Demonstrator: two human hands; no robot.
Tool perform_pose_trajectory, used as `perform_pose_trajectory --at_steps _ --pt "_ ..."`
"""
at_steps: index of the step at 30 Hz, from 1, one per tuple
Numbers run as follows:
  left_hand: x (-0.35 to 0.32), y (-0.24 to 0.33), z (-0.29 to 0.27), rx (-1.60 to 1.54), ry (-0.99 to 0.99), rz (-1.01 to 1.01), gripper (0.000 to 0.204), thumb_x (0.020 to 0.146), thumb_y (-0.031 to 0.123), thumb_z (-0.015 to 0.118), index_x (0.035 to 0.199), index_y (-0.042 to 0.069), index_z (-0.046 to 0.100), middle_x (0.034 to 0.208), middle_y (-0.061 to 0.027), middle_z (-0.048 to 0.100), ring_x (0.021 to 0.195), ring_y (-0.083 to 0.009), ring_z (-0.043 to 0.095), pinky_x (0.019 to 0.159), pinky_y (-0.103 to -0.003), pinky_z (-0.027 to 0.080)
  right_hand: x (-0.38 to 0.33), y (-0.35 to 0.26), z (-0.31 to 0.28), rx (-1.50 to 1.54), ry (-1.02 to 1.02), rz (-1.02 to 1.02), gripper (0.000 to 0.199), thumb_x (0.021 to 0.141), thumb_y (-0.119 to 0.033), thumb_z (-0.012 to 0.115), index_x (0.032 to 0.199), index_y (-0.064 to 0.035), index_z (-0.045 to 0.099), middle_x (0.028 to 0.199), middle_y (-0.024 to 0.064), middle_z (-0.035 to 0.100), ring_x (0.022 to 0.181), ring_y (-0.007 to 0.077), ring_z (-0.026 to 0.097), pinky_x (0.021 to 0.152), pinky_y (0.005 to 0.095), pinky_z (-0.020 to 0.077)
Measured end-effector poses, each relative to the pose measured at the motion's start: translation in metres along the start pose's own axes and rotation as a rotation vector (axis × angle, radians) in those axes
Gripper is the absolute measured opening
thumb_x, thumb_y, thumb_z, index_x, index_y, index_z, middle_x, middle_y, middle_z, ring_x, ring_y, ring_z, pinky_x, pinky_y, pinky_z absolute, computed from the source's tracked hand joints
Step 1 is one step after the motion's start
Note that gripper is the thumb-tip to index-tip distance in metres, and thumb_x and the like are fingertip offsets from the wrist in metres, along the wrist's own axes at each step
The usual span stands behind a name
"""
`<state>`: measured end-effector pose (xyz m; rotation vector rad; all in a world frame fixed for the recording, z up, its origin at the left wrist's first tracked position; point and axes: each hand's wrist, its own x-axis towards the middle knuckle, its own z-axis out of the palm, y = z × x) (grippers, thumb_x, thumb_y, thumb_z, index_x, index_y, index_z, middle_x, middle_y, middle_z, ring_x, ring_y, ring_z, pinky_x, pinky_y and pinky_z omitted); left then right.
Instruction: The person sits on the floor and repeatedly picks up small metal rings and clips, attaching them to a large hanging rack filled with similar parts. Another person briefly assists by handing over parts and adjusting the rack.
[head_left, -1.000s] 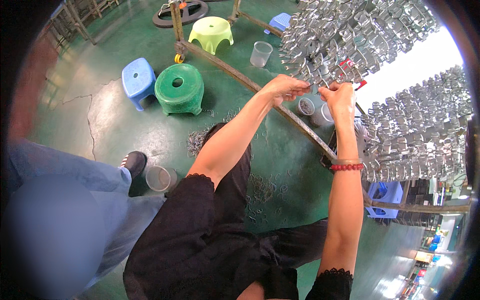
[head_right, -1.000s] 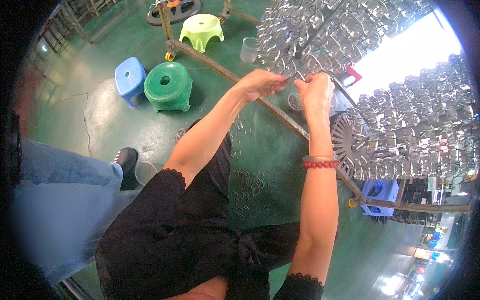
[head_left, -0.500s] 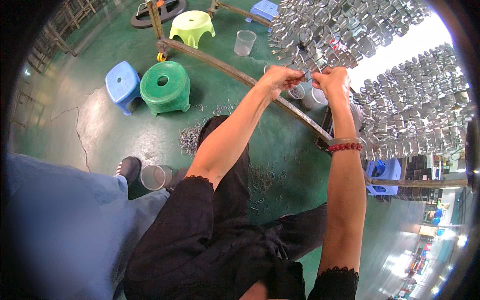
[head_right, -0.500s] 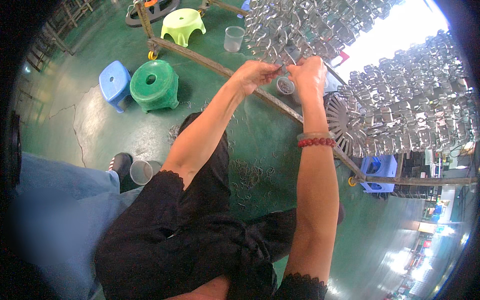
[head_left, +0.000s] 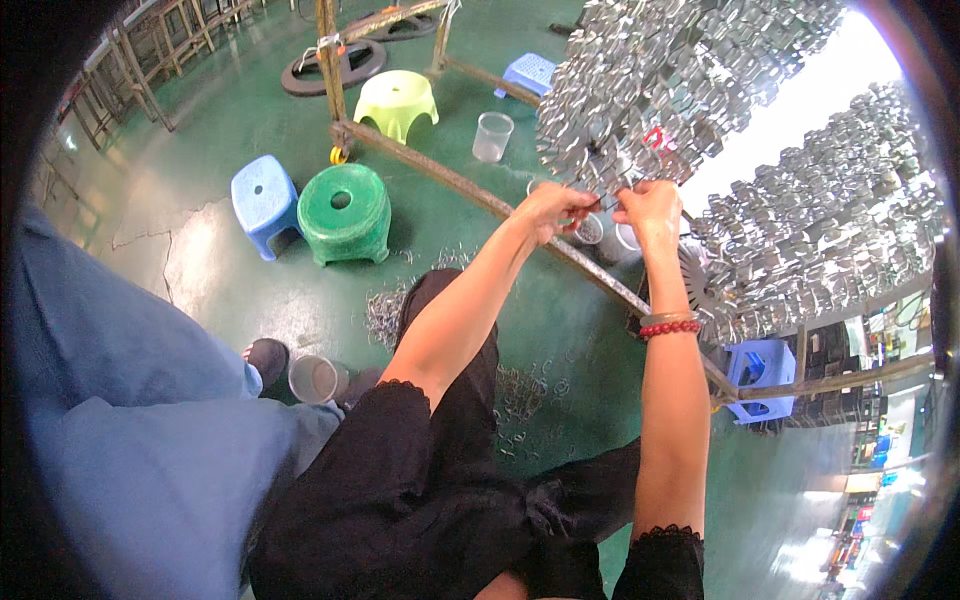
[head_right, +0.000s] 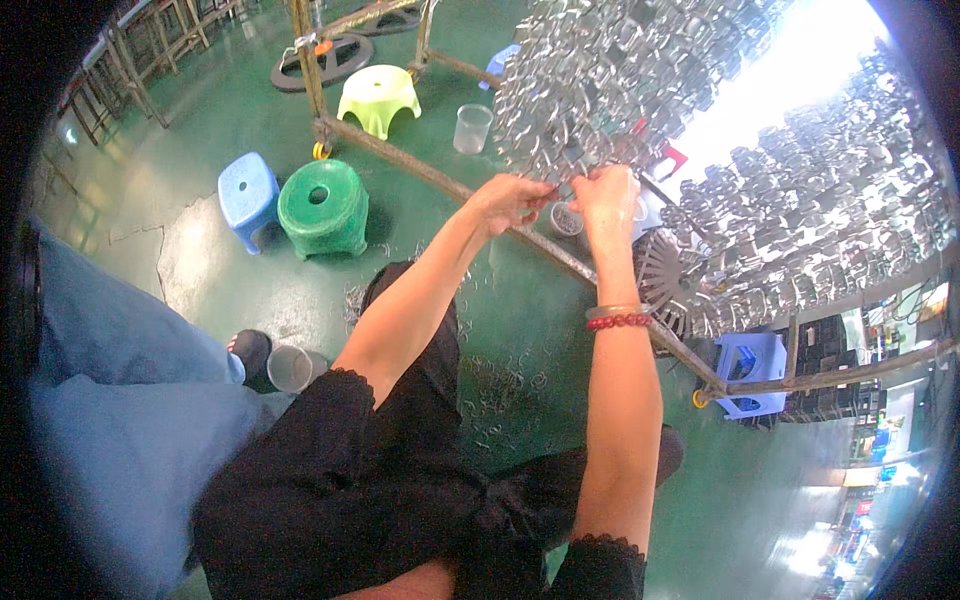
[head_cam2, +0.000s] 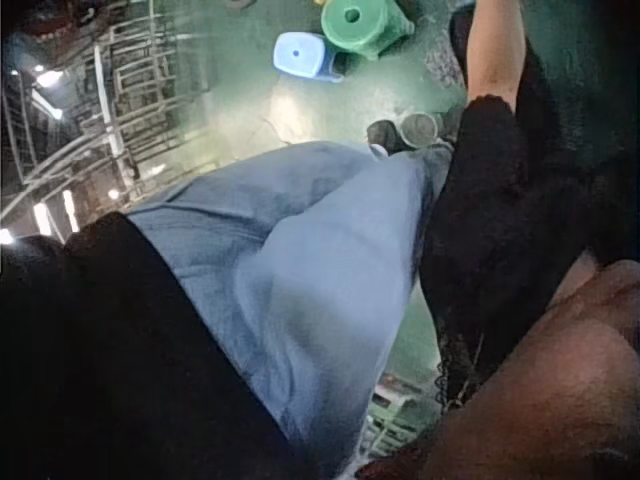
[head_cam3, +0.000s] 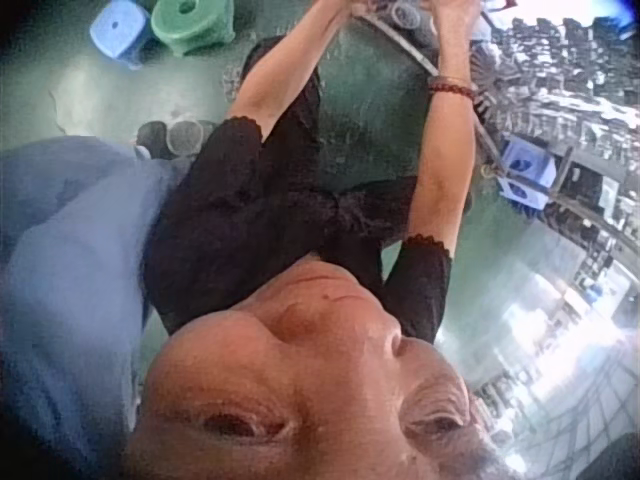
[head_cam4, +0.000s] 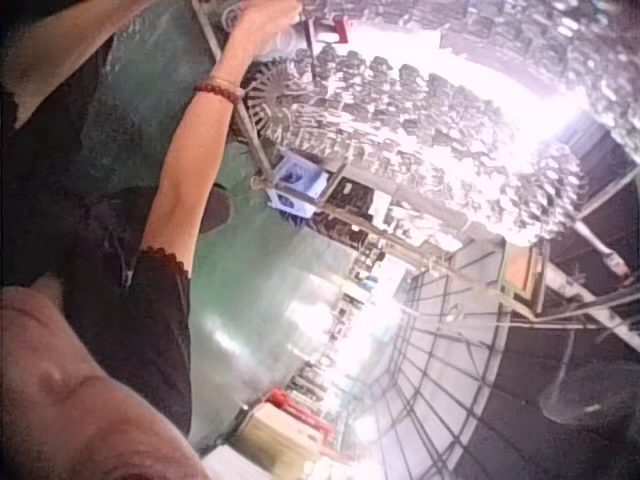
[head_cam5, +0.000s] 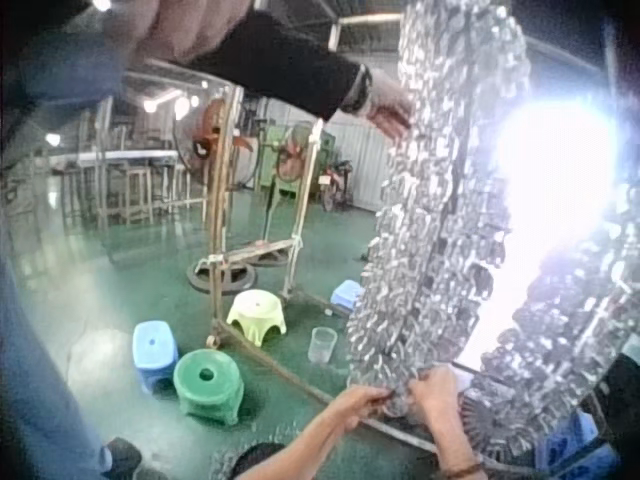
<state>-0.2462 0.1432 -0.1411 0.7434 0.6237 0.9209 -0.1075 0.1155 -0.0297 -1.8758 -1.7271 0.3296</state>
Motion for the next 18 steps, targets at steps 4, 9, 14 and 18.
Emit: perform_pose_trajectory --at_steps 4,9,14,18 --pt "-0.005 0.003 0.004 -0.002 -0.009 -0.007 0.018 0.082 0.022 0.068 0.095 0.011 0.064 0.093 0.0010 0.063 0.082 -0.0096 0.051 0.074 -0.032 0.036 -0.010 -0.003 -0.003 -0.007 0.081 -0.105 0.023 0.075 -0.015 0.061 0.063 0.0053 0.063 0.053 0.0186 0.060 0.052 0.0264 0.066 0.058 0.0368 0.0518" --pt "-0.009 0.004 0.004 0.028 0.008 0.001 0.020 0.081 0.024 0.069 0.097 0.012 0.065 0.093 0.0012 0.062 0.084 -0.0098 0.051 0.075 -0.033 0.035 -0.034 -0.011 -0.023 -0.093 0.102 -0.195 0.026 0.080 -0.022 0.064 0.075 0.0033 0.068 0.067 0.0195 0.065 0.054 0.0304 0.064 0.062 0.0387 0.0499" --pt "-0.004 0.002 0.000 0.033 0.008 0.009 0.020 0.081 0.023 0.069 0.096 0.011 0.065 0.092 0.0001 0.063 0.081 -0.0106 0.052 0.075 -0.034 0.037 -0.035 -0.030 -0.028 0.074 0.238 -0.258 0.030 0.085 -0.026 0.058 0.091 0.0026 0.067 0.077 0.0222 0.065 0.067 0.0362 0.064 0.068 0.0424 0.0489" --pt "0.003 -0.005 0.006 0.013 -0.011 0.006 0.022 0.079 0.025 0.070 0.095 0.011 0.065 0.093 -0.0011 0.063 0.085 -0.0115 0.051 0.073 -0.033 0.038 -0.015 -0.026 -0.022 -0.047 0.317 -0.294 0.030 0.086 -0.026 0.056 0.085 0.0019 0.067 0.079 0.0233 0.065 0.077 0.0407 0.063 0.071 0.0466 0.0478"
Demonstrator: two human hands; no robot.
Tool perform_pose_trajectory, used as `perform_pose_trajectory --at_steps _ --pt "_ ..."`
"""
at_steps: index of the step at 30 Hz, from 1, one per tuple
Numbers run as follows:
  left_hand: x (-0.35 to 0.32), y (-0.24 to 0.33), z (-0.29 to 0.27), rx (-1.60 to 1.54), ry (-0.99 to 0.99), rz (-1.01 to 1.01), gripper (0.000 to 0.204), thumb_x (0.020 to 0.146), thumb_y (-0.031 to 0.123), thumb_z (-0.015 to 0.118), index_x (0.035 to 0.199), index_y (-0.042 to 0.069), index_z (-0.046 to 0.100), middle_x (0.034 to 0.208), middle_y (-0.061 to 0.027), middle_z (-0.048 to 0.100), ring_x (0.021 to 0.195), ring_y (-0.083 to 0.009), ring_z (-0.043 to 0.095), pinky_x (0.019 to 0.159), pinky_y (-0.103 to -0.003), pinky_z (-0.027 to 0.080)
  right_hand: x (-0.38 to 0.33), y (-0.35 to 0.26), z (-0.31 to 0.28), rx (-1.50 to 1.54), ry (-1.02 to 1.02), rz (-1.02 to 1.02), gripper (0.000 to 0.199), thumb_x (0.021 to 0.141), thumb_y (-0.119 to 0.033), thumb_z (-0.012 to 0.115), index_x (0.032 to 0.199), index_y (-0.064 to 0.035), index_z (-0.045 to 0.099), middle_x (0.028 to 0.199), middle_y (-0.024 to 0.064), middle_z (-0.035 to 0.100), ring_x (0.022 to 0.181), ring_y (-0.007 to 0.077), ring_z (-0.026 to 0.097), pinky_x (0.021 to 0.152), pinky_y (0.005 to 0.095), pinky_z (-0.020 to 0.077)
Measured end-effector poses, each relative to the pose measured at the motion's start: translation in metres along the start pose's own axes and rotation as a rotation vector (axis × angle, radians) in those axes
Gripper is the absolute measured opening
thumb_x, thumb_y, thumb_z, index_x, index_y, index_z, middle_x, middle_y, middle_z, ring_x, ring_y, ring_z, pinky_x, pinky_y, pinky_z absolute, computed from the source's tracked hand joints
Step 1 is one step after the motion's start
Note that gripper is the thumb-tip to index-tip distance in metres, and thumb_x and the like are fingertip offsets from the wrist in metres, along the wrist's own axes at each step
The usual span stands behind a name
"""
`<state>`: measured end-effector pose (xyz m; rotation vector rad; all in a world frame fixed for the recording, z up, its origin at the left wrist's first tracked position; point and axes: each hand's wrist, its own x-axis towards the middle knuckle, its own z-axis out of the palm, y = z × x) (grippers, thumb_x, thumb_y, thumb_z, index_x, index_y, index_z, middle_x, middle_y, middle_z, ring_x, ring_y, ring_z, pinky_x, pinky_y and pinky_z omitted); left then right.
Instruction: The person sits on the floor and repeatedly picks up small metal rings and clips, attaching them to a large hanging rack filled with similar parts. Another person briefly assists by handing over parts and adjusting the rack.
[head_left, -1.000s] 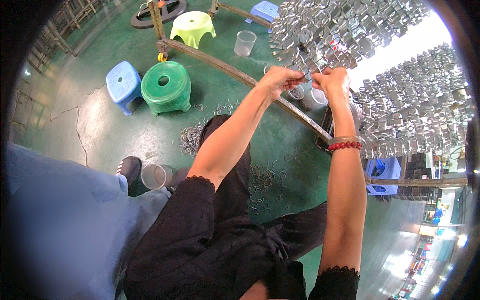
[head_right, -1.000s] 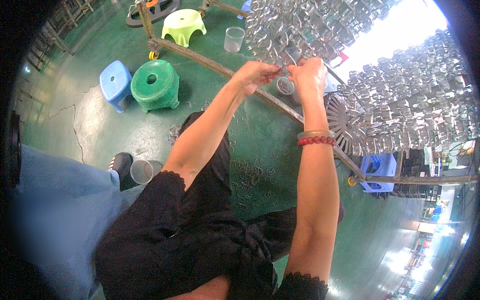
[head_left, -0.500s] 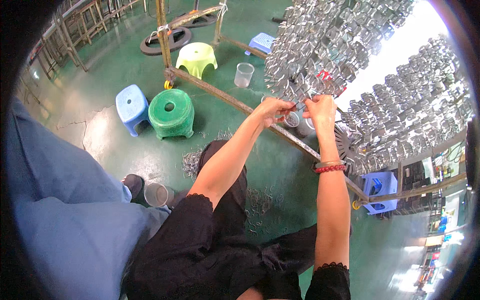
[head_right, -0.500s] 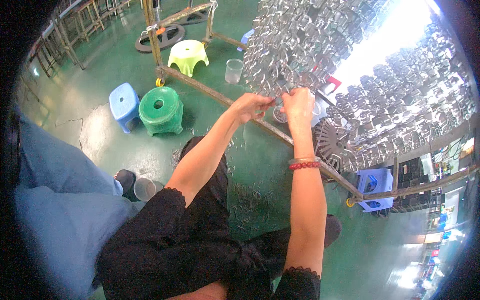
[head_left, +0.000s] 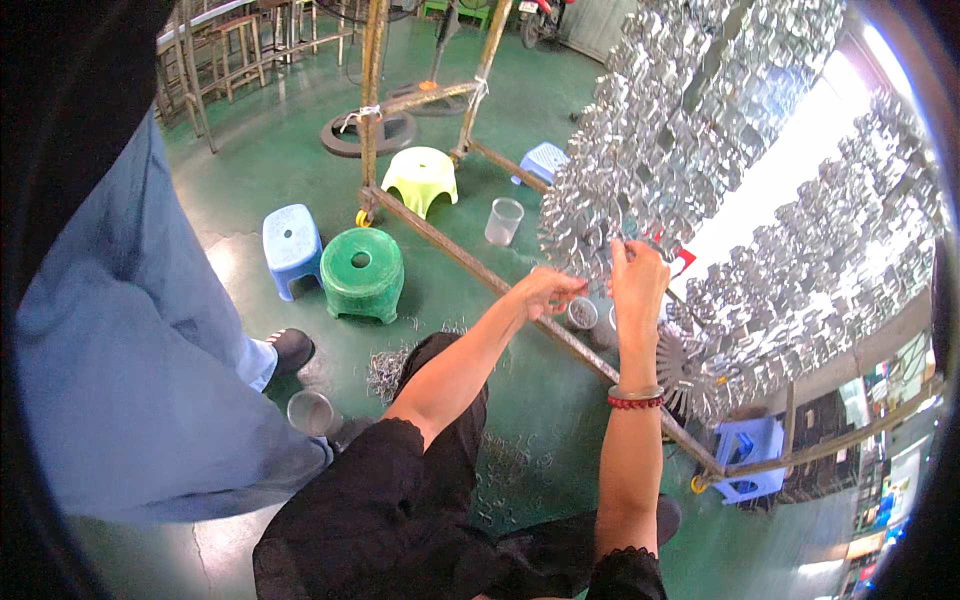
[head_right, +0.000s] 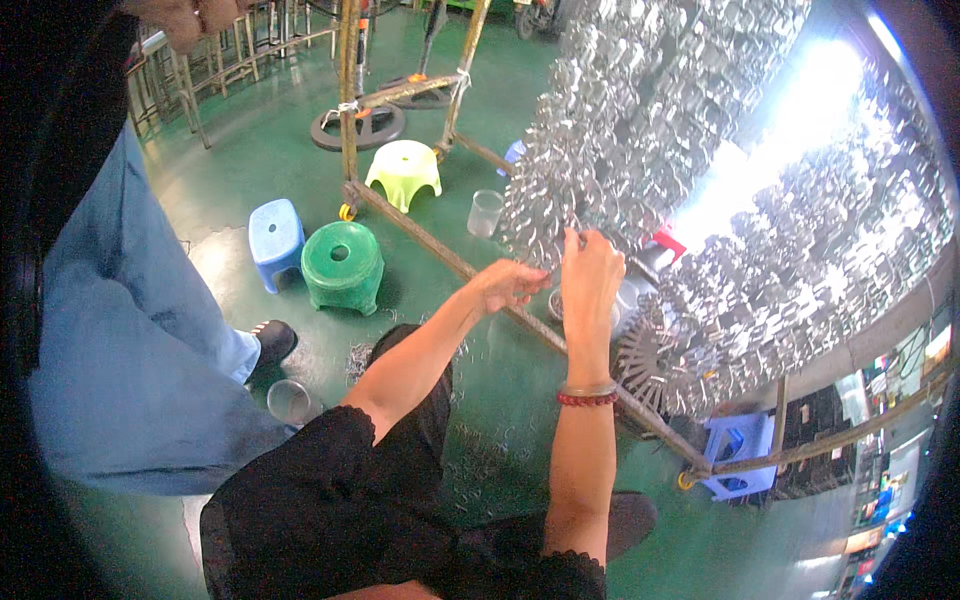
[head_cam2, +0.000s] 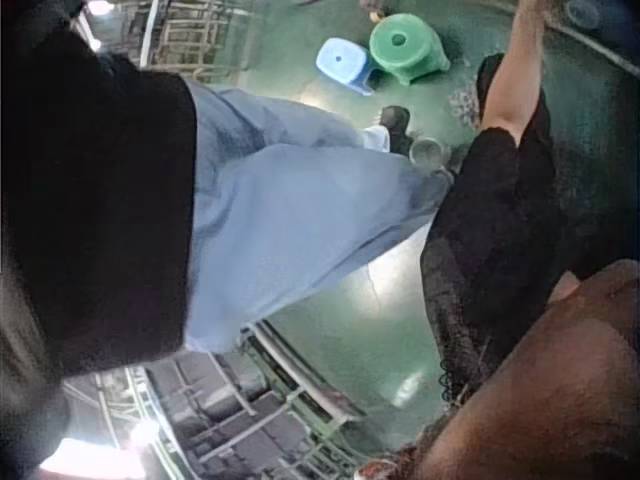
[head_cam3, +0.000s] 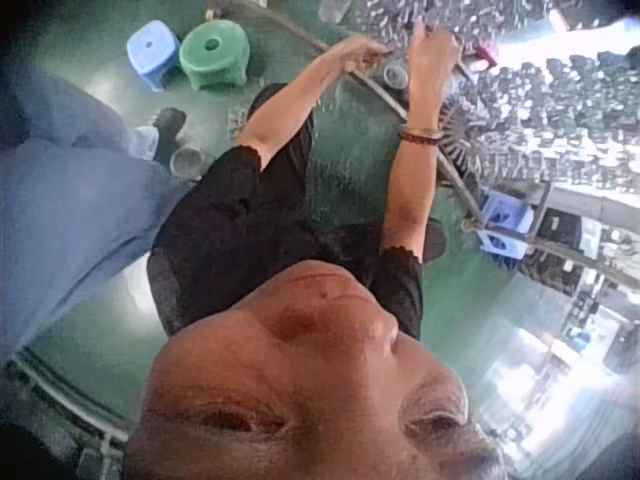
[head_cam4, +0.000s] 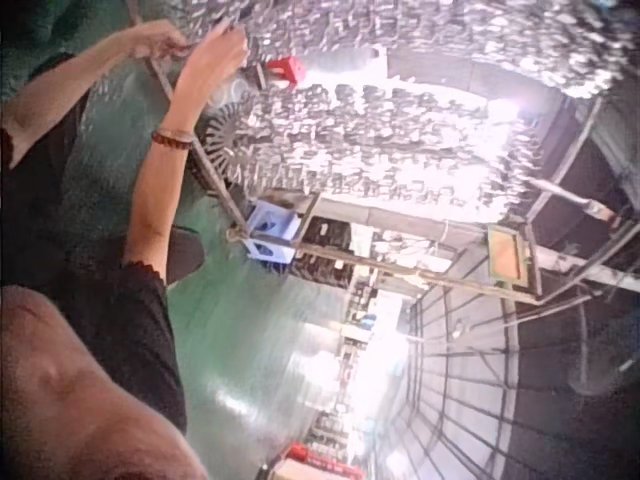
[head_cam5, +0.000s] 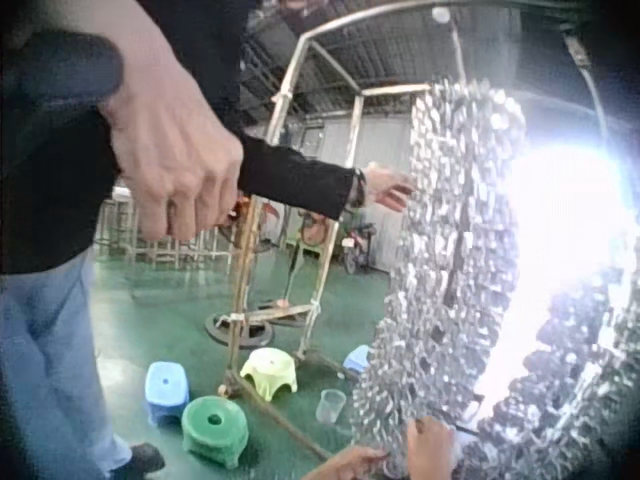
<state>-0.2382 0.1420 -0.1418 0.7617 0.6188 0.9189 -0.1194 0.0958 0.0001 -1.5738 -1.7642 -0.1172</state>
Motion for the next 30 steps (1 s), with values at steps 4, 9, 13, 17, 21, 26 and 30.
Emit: perform_pose_trajectory --at_steps 4,9,13,17,21,26,30 --pt "-0.013 0.007 -0.006 0.022 0.037 0.025 0.024 0.079 0.028 0.070 0.095 0.011 0.065 0.095 -0.0016 0.063 0.086 -0.0124 0.050 0.075 -0.032 0.039 0.010 -0.014 0.008 -0.032 -0.034 0.015 0.025 0.082 -0.022 0.059 0.076 0.0023 0.065 0.075 0.0230 0.064 0.073 0.0402 0.063 0.069 0.0460 0.0494" --pt "-0.009 0.007 -0.001 0.016 0.043 0.025 0.024 0.080 0.028 0.070 0.095 0.010 0.065 0.096 -0.0031 0.063 0.086 -0.0133 0.050 0.074 -0.031 0.039 0.013 -0.013 0.007 -0.077 -0.009 -0.013 0.022 0.080 -0.018 0.061 0.074 0.0020 0.064 0.073 0.0230 0.064 0.070 0.0397 0.063 0.067 0.0459 0.0503" --pt "-0.007 0.007 0.002 0.016 0.041 0.025 0.026 0.080 0.028 0.069 0.097 0.010 0.064 0.099 -0.0034 0.062 0.088 -0.0134 0.050 0.074 -0.031 0.039 0.011 -0.010 0.005 -0.127 0.047 -0.088 0.025 0.081 -0.022 0.062 0.073 0.0021 0.064 0.074 0.0228 0.064 0.070 0.0399 0.063 0.066 0.0463 0.0500" --pt "-0.005 0.008 -0.006 0.018 0.049 0.008 0.025 0.080 0.026 0.069 0.100 0.010 0.065 0.100 -0.0018 0.064 0.088 -0.0122 0.051 0.078 -0.032 0.039 -0.005 -0.022 -0.013 -0.063 0.029 -0.056 0.028 0.082 -0.027 0.064 0.076 0.0012 0.066 0.073 0.0224 0.064 0.070 0.0396 0.063 0.065 0.0455 0.0496" --pt "-0.001 0.009 -0.010 0.000 0.059 0.020 0.024 0.082 0.024 0.069 0.099 0.009 0.061 0.098 -0.0036 0.062 0.091 -0.0159 0.056 0.075 -0.033 0.042 -0.013 -0.014 -0.029 0.140 0.098 -0.084 0.025 0.083 -0.023 0.064 0.087 0.0014 0.066 0.068 0.0212 0.063 0.067 0.0375 0.063 0.062 0.0438 0.0482" --pt "-0.003 0.002 -0.016 -0.091 0.121 0.096 0.025 0.085 0.019 0.065 0.104 0.006 0.055 0.103 -0.0092 0.060 0.097 -0.0215 0.059 0.077 -0.037 0.049 0.006 -0.027 -0.042 0.344 0.158 -0.135 0.026 0.085 -0.015 0.060 0.104 0.0027 0.062 0.069 0.0211 0.062 0.064 0.0366 0.062 0.060 0.0435 0.0462" --pt "-0.004 0.000 0.001 -0.174 0.098 0.134 0.028 0.088 0.017 0.062 0.108 0.003 0.049 0.113 -0.0151 0.057 0.106 -0.0278 0.058 0.083 -0.042 0.051 0.033 -0.030 -0.049 0.301 0.219 -0.197 0.026 0.087 -0.013 0.056 0.106 0.0042 0.061 0.072 0.0230 0.063 0.068 0.0388 0.062 0.063 0.0443 0.0476"
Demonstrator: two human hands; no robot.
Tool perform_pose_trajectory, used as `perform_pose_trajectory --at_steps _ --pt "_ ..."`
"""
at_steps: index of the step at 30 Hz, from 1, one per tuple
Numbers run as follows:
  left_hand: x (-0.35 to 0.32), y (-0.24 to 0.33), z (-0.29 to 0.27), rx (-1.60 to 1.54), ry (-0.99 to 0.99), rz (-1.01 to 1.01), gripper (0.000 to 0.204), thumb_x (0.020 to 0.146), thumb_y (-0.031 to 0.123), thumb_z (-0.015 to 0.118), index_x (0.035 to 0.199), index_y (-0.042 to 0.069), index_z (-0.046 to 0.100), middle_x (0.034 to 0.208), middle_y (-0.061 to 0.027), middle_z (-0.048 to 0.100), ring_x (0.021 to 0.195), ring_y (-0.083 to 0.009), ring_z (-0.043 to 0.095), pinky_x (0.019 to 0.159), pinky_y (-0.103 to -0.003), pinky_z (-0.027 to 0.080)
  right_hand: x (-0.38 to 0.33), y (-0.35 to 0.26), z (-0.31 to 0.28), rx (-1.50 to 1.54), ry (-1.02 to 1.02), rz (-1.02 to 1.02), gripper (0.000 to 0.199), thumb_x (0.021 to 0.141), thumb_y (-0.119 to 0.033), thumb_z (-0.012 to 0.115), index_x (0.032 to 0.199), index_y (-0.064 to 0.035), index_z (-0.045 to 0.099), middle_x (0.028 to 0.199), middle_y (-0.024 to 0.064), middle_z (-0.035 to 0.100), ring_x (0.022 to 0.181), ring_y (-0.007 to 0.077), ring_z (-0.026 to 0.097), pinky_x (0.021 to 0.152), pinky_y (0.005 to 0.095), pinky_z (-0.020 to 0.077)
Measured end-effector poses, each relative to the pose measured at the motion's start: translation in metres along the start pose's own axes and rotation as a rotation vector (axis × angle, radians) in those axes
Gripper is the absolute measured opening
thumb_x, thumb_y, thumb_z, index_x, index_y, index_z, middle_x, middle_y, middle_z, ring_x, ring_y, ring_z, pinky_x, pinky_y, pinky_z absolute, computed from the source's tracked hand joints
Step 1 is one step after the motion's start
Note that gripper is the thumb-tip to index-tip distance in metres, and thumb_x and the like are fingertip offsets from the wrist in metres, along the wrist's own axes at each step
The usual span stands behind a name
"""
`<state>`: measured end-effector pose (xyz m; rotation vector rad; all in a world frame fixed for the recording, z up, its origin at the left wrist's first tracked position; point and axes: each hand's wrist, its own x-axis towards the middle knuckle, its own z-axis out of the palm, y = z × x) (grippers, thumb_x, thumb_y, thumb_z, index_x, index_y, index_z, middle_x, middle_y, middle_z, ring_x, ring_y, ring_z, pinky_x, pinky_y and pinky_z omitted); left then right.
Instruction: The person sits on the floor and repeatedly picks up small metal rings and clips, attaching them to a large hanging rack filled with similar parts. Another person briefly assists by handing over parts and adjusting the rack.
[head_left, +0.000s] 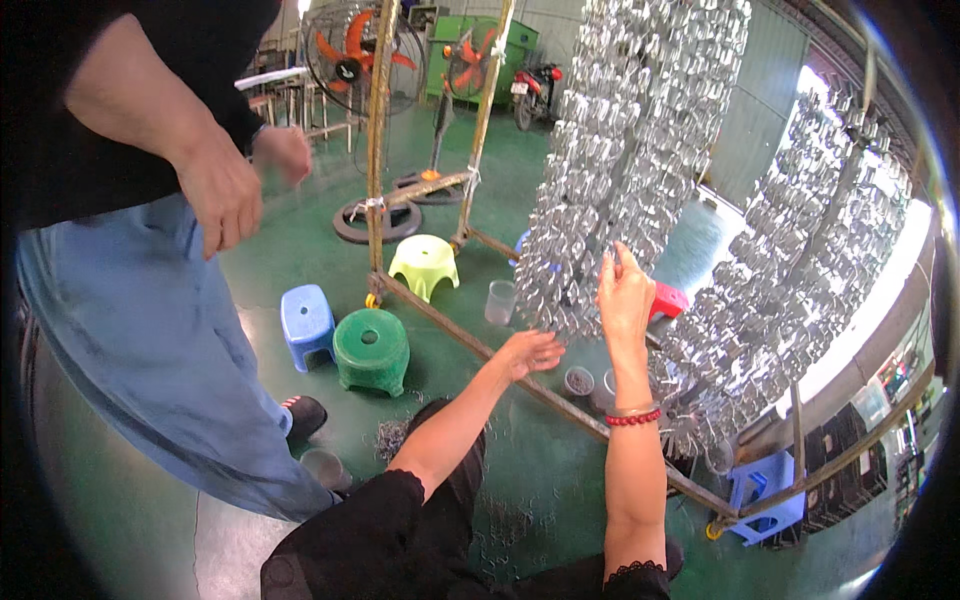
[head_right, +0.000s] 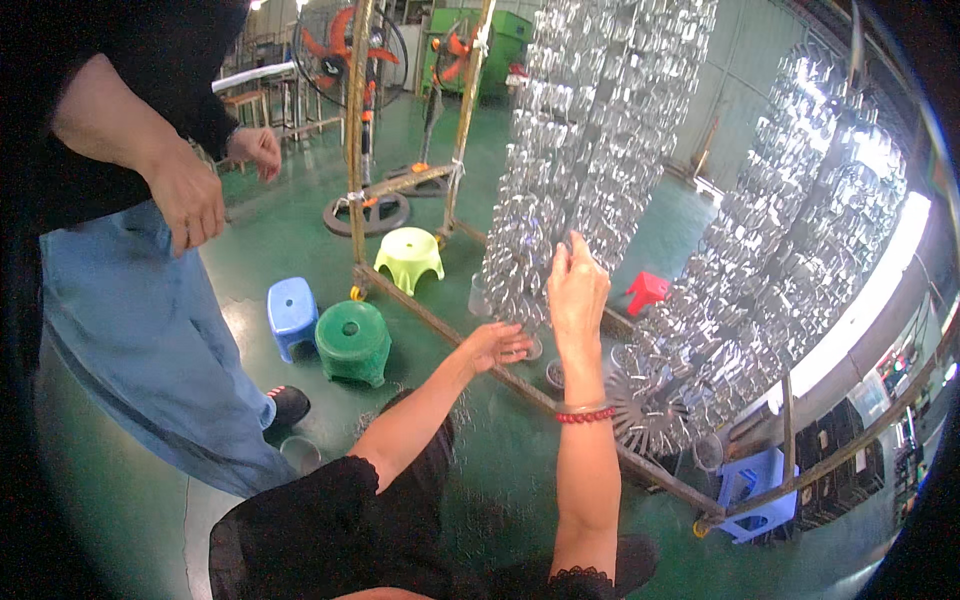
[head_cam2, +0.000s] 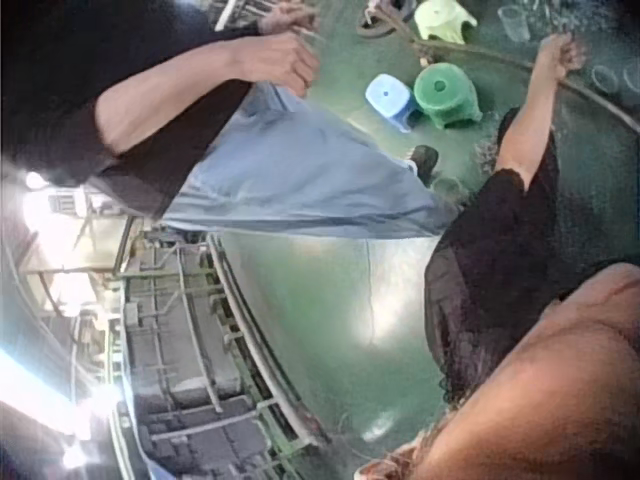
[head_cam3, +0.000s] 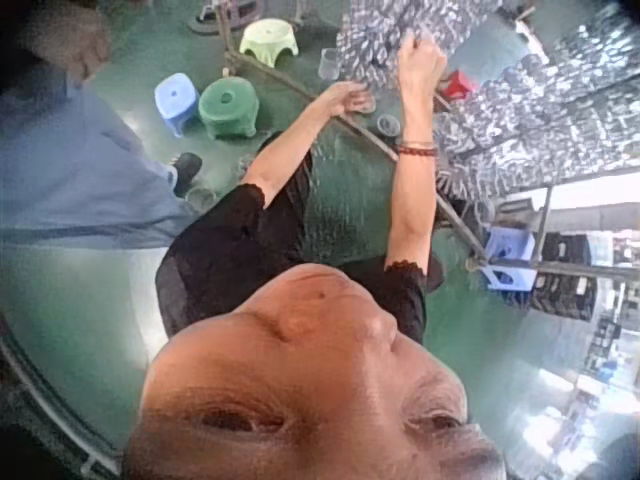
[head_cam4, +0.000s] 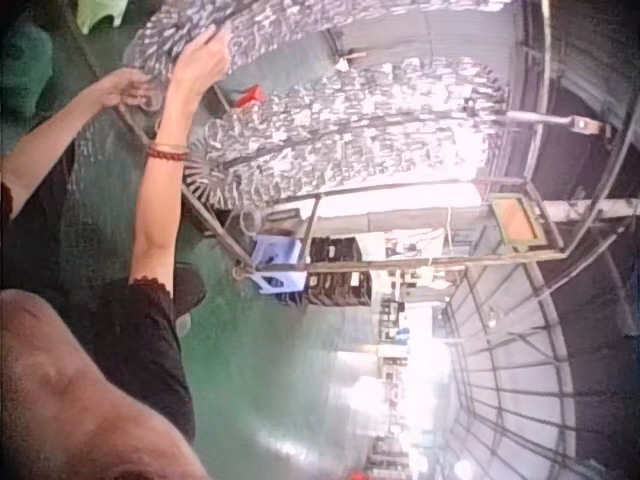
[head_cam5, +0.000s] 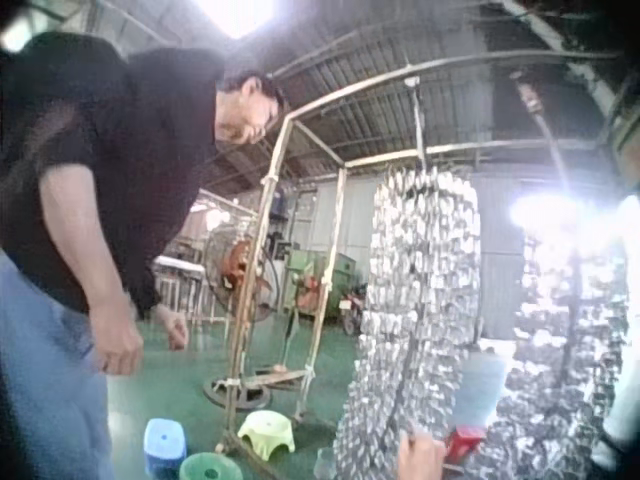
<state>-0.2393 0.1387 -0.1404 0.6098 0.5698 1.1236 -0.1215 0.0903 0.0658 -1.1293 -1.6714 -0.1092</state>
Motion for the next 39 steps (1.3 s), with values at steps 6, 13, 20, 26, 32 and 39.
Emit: perform_pose_trajectory --at_steps 6,13,20,26,32,39 --pt "-0.008 0.006 0.003 -0.007 0.015 0.017 0.031 0.089 0.014 0.059 0.114 0.001 0.045 0.116 -0.0163 0.057 0.108 -0.0285 0.058 0.088 -0.043 0.049 0.011 0.000 0.011 0.065 -0.065 0.001 0.028 0.086 -0.012 0.055 0.106 0.0061 0.062 0.076 0.0254 0.063 0.072 0.0385 0.063 0.066 0.0443 0.0487" --pt "-0.009 0.014 0.001 0.072 0.029 0.043 0.026 0.092 0.014 0.054 0.114 0.002 0.047 0.117 -0.0165 0.058 0.108 -0.0274 0.058 0.087 -0.041 0.050 0.019 -0.009 -0.012 0.138 -0.042 -0.017 0.028 0.085 -0.012 0.056 0.107 0.0054 0.062 0.073 0.0247 0.063 0.069 0.0373 0.064 0.065 0.0433 0.0490" --pt "-0.012 0.014 -0.002 0.041 0.074 0.045 0.023 0.092 0.014 0.054 0.112 0.004 0.048 0.115 -0.0157 0.059 0.107 -0.0276 0.059 0.087 -0.041 0.051 0.093 -0.060 -0.050 -0.268 0.331 -0.435 0.058 0.089 -0.029 0.054 0.142 -0.0167 0.033 0.139 0.0163 0.034 0.129 0.0349 0.031 0.103 0.0530 0.0262" --pt "-0.002 0.009 -0.007 -0.008 0.073 0.029 0.024 0.091 0.013 0.055 0.111 0.002 0.048 0.116 -0.0185 0.057 0.106 -0.0307 0.059 0.084 -0.040 0.052 0.154 -0.046 -0.048 -0.488 0.289 -0.449 0.055 0.094 -0.043 0.041 0.144 -0.0327 0.023 0.152 0.0090 0.011 0.140 0.0354 0.004 0.105 0.0668 0.0085" --pt "-0.007 0.010 -0.001 0.086 0.071 0.024 0.024 0.091 0.015 0.055 0.112 0.005 0.050 0.115 -0.0144 0.057 0.107 -0.0269 0.058 0.085 -0.039 0.051 0.160 -0.053 -0.050 -0.385 0.367 -0.515 0.047 0.091 -0.033 0.050 0.136 -0.0229 0.040 0.146 0.0109 0.025 0.134 0.0329 0.022 0.104 0.0567 0.0211" --pt "-0.008 0.006 0.008 0.049 0.057 0.041 0.024 0.091 0.016 0.055 0.112 0.004 0.052 0.107 -0.0115 0.062 0.101 -0.0236 0.062 0.084 -0.035 0.051 0.239 -0.092 -0.098 0.083 0.344 -0.241 0.026 0.079 -0.020 0.066 0.095 -0.0004 0.062 0.088 0.0167 0.067 0.084 0.0298 0.065 0.075 0.0383 0.0491"
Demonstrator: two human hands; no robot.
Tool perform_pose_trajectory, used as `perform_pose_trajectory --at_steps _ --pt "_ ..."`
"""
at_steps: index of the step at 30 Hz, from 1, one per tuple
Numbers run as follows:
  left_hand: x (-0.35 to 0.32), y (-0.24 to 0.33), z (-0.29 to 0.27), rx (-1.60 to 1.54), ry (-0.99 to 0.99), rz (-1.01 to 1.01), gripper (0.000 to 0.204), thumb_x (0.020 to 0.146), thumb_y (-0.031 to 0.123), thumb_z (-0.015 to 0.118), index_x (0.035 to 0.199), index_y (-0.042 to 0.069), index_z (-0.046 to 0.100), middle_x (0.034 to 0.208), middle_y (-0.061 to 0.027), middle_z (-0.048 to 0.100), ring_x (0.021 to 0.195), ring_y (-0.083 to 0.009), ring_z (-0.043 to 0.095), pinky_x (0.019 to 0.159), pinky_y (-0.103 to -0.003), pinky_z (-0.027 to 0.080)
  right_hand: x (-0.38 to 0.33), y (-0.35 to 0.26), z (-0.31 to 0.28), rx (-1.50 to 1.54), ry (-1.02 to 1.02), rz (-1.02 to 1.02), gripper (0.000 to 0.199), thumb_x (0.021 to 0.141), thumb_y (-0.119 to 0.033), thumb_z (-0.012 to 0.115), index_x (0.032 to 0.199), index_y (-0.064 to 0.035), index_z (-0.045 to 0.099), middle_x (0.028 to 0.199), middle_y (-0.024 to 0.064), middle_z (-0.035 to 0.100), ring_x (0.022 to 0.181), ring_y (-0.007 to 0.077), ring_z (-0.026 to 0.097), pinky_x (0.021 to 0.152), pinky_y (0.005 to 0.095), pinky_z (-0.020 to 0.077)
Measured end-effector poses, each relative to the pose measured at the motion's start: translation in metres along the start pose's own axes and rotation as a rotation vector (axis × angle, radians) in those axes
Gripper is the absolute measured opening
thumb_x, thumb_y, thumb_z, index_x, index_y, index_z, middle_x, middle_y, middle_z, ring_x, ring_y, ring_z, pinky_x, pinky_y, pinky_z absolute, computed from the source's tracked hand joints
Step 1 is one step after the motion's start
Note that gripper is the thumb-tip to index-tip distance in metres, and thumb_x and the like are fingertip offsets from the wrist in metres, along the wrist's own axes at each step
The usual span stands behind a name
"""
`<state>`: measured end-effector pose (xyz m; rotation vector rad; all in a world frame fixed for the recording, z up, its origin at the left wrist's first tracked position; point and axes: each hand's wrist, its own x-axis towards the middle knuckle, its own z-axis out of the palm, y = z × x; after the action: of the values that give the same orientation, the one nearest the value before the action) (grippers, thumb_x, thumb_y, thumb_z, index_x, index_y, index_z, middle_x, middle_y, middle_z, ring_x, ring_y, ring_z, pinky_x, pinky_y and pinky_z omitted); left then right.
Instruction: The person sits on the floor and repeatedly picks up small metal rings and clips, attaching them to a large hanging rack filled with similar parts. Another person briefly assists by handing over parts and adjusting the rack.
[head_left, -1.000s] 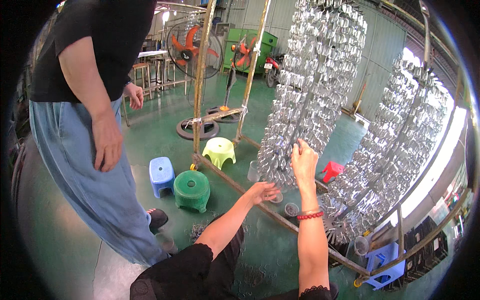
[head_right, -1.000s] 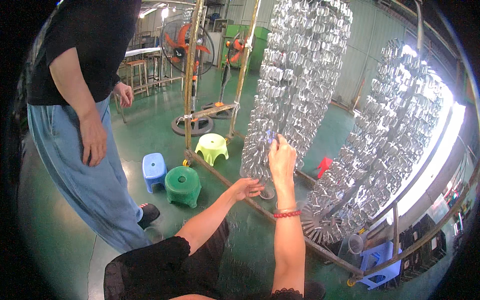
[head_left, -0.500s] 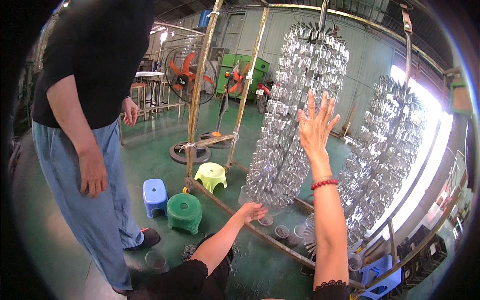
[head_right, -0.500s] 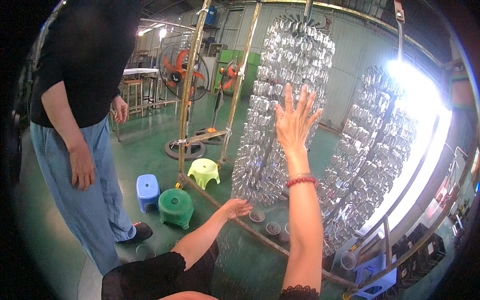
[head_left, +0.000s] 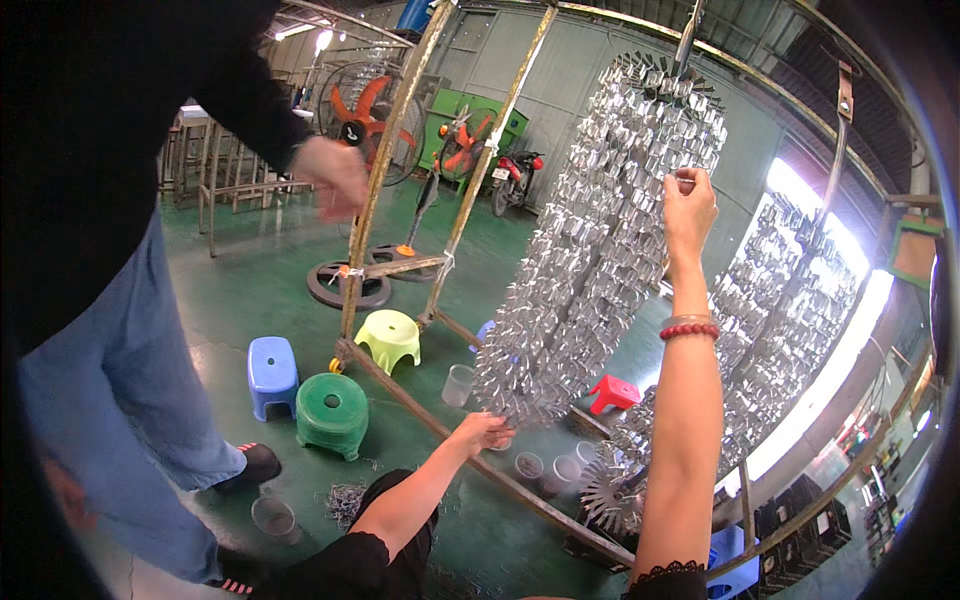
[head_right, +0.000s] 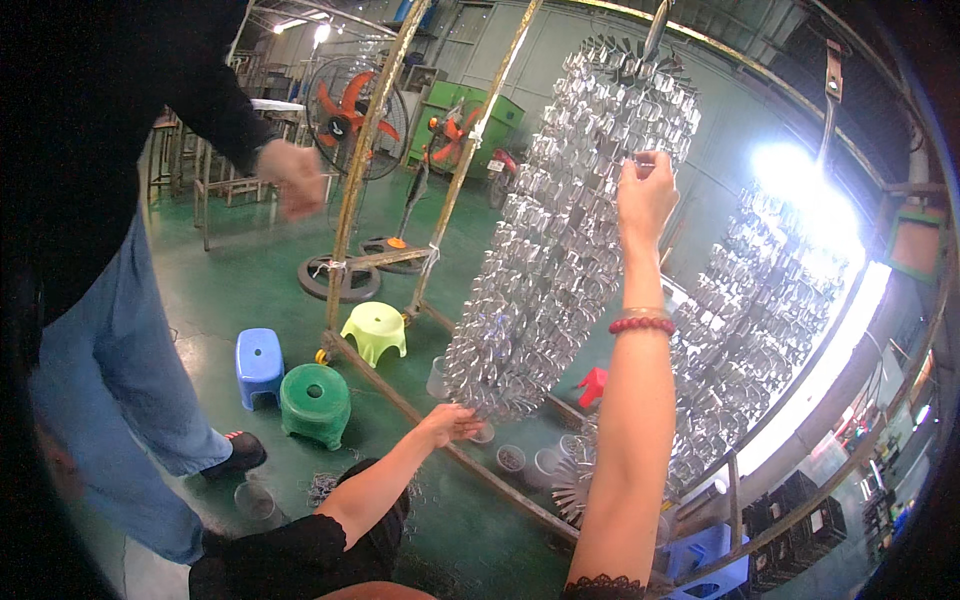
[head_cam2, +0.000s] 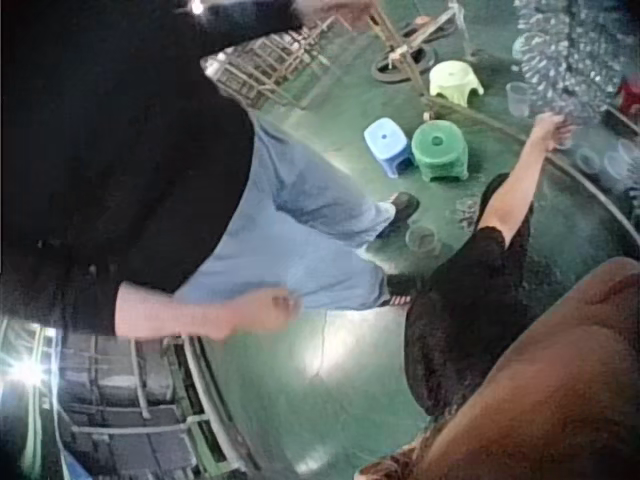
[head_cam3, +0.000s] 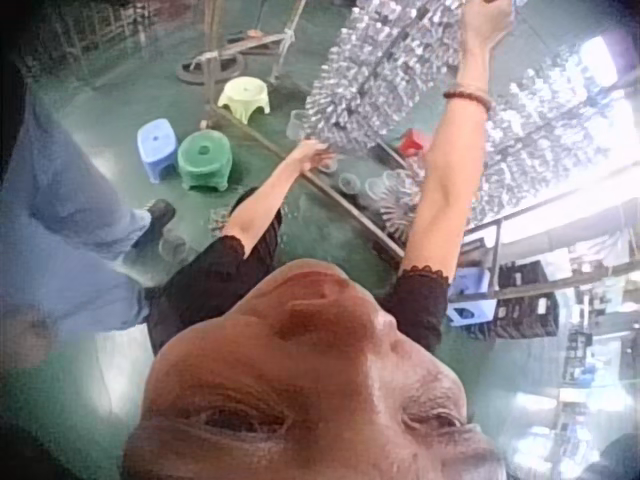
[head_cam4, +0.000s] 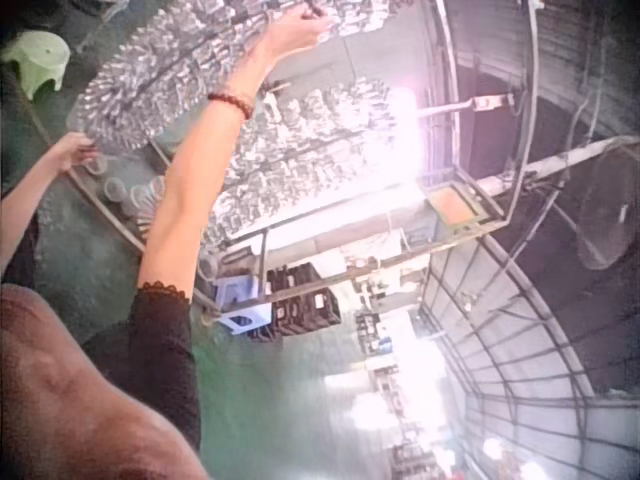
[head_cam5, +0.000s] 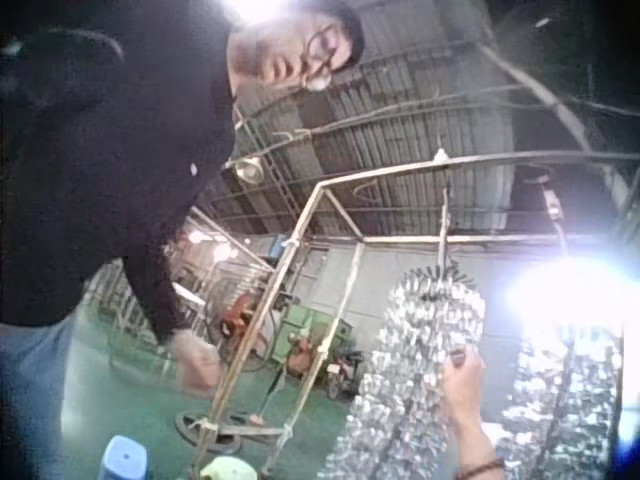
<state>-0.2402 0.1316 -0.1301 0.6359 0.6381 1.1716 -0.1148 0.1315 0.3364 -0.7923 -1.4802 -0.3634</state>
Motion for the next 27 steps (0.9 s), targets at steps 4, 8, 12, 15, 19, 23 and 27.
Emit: perform_pose_trajectory --at_steps 4,8,12,15,19,23,27 --pt "0.000 -0.003 -0.003 0.008 0.016 -0.025 0.023 0.091 0.015 0.054 0.111 0.003 0.052 0.105 -0.0117 0.063 0.098 -0.0237 0.063 0.082 -0.036 0.052 0.010 0.010 0.007 -0.128 -0.075 -0.013 0.026 0.074 -0.020 0.069 0.085 0.0024 0.064 0.078 0.0189 0.067 0.075 0.0325 0.066 0.072 0.0397 0.0505" --pt "0.015 -0.012 -0.013 0.004 0.036 -0.008 0.022 0.091 0.015 0.054 0.109 0.002 0.053 0.105 -0.0120 0.064 0.096 -0.0236 0.064 0.079 -0.038 0.053 0.014 0.014 0.025 -0.233 -0.137 -0.096 0.027 0.070 -0.018 0.067 0.083 0.0048 0.063 0.075 0.0240 0.064 0.076 0.0369 0.065 0.072 0.0405 0.0500" --pt "0.018 -0.005 -0.008 -0.043 0.010 0.024 0.025 0.089 0.015 0.056 0.109 0.000 0.051 0.105 -0.0145 0.062 0.094 -0.0253 0.064 0.080 -0.039 0.053 0.027 -0.001 0.032 -0.191 -0.108 -0.187 0.024 0.064 -0.014 0.063 0.074 0.0079 0.059 0.074 0.0290 0.061 0.073 0.0436 0.061 0.072 0.0442 0.0485" --pt "0.015 -0.010 0.002 -0.023 0.023 0.005 0.028 0.089 0.015 0.058 0.111 0.000 0.048 0.106 -0.0155 0.061 0.095 -0.0268 0.064 0.080 -0.039 0.053 0.026 0.009 0.032 -0.346 -0.142 -0.143 0.022 0.065 -0.012 0.064 0.075 0.0070 0.060 0.076 0.0279 0.063 0.080 0.0422 0.063 0.074 0.0435 0.0494" --pt "0.005 -0.007 0.004 -0.041 0.061 -0.015 0.029 0.089 0.014 0.057 0.112 0.000 0.046 0.107 -0.0160 0.060 0.097 -0.0278 0.063 0.082 -0.038 0.052 0.019 0.003 0.035 -0.320 -0.120 -0.126 0.022 0.065 -0.011 0.066 0.075 0.0067 0.060 0.076 0.0273 0.063 0.080 0.0415 0.064 0.075 0.0437 0.0493" --pt "-0.001 -0.007 0.010 -0.031 0.021 -0.007 0.027 0.089 0.015 0.057 0.110 0.000 0.048 0.107 -0.0157 0.060 0.098 -0.0279 0.063 0.083 -0.037 0.051 0.018 0.005 0.028 -0.405 -0.105 -0.217 0.022 0.072 -0.015 0.066 0.077 0.0042 0.056 0.068 0.0184 0.063 0.058 0.0273 0.063 0.056 0.0361 0.0503" --pt "0.000 -0.006 0.009 -0.014 0.030 0.003 0.025 0.090 0.014 0.056 0.109 0.000 0.050 0.107 -0.0149 0.060 0.098 -0.0276 0.063 0.083 -0.037 0.051 -0.005 -0.021 0.007 -0.273 0.003 -0.200 0.026 0.078 -0.021 0.065 0.081 0.0021 0.053 0.064 0.0127 0.061 0.047 0.0185 0.061 0.047 0.0328 0.0496"
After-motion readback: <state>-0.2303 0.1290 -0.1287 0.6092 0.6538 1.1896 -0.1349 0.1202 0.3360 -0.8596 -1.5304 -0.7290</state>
